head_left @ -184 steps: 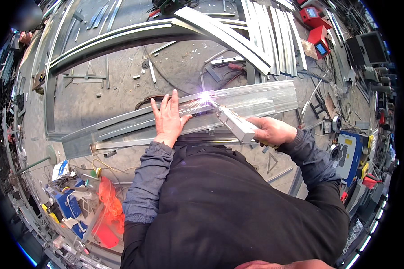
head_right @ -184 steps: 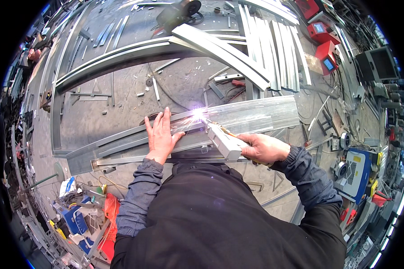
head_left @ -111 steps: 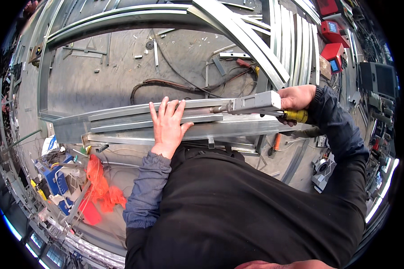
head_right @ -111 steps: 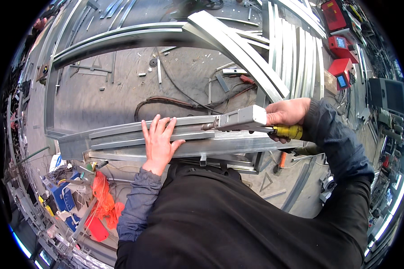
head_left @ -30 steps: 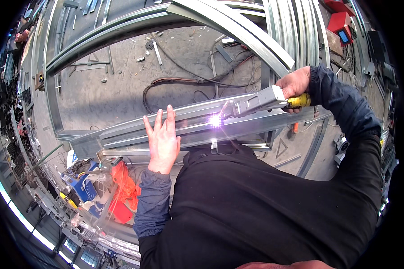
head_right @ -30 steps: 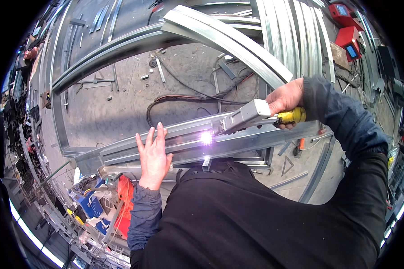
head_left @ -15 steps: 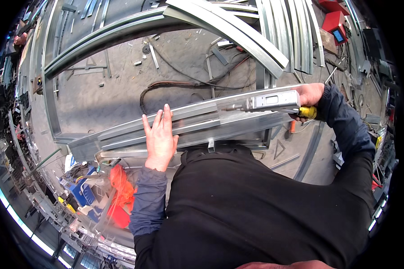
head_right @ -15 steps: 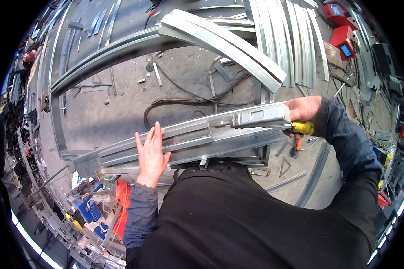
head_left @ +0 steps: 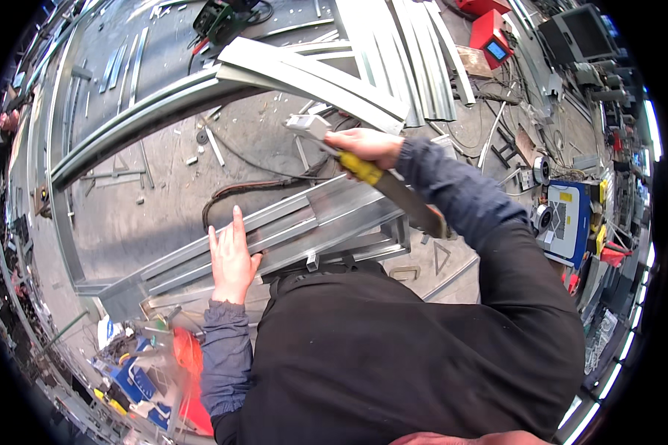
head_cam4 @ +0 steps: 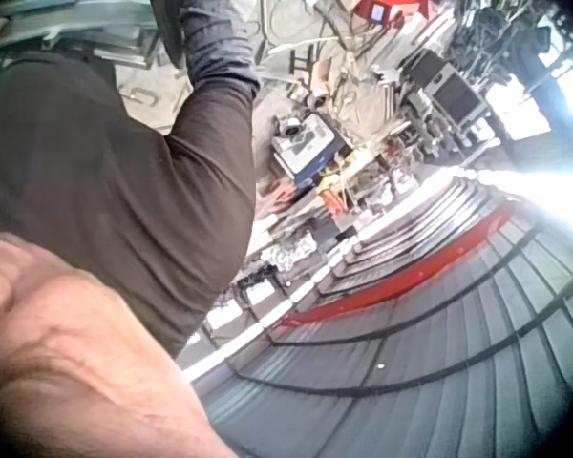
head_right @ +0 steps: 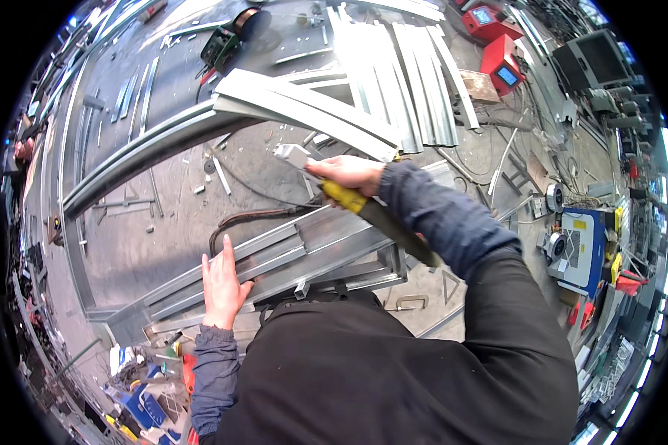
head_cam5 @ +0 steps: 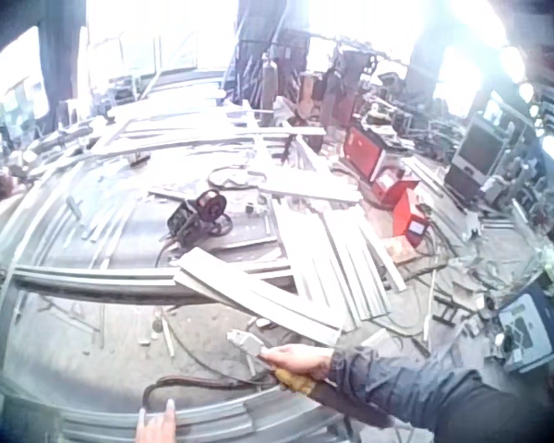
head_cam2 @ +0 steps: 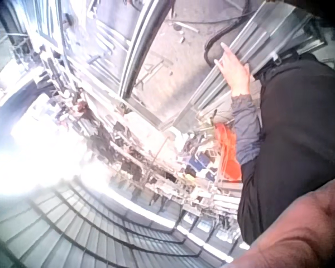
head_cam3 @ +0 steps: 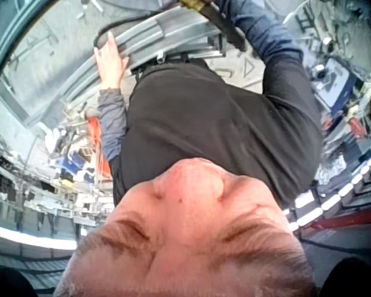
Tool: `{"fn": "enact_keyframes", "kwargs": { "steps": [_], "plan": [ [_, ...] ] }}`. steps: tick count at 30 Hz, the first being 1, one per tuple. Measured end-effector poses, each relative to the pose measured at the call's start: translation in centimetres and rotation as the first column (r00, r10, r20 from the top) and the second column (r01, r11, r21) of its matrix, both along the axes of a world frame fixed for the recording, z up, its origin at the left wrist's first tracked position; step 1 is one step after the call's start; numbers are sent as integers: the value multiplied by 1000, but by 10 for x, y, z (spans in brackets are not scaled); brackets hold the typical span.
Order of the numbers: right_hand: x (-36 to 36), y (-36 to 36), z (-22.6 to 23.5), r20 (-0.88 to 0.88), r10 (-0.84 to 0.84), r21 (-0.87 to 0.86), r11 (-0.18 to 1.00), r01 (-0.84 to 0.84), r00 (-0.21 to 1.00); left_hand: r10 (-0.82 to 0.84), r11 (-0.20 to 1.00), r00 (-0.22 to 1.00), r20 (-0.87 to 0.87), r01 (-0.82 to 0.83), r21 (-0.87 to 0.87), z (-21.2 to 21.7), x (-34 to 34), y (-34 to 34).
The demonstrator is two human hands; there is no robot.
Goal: The person aligns and welds metal frame components using a handheld welding torch. They repeatedly position the pieces, weld along seams, and adjust the frame orientation to complete the assembly.
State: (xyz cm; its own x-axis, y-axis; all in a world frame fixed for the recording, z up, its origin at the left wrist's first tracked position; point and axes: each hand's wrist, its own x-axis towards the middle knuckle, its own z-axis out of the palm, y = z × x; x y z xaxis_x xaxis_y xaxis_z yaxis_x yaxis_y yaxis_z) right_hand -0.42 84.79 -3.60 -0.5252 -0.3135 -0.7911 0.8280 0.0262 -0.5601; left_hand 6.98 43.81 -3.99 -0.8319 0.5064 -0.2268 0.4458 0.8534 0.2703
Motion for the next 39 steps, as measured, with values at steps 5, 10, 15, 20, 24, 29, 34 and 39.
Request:
{"fn": "enact_keyframes", "kwargs": {
  "steps": [5,10,15,20,24,29,34,39],
  "plan": [
    [-36,-29,-63,6,-89,56,995,88,996,-35,999,999,-31,35,16,-6,1,-3],
    [-35,-9,-96,35,-1,193,981,-5,999,-50,997,998,-24,51,63,-9,-1,-8],
    [-24,0,-114,-54,-67,240,968,78,996,-61,996,998,-21,63,64,-16,-2,-13],
    [-24,1,-106,-139,-170,265,943,202,976,-55,994,998,-1,55,99,-17,-5,-15],
    [-16,12,-124,-256,-268,187,929,320,929,-79,990,997,-13,80,113,-22,-7,-17],
    [-13,12,-116,-449,342,625,780,17,825,-92,987,996,12,89,134,-16,-13,-17],
    [19,39,-131,-648,249,483,865,136,719,-149,981,988,-37,153,118,-14,-17,-16],
    [55,44,-87,-486,496,756,651,63,719,-189,976,982,-25,191,104,-13,-24,-15]
  ]
}}
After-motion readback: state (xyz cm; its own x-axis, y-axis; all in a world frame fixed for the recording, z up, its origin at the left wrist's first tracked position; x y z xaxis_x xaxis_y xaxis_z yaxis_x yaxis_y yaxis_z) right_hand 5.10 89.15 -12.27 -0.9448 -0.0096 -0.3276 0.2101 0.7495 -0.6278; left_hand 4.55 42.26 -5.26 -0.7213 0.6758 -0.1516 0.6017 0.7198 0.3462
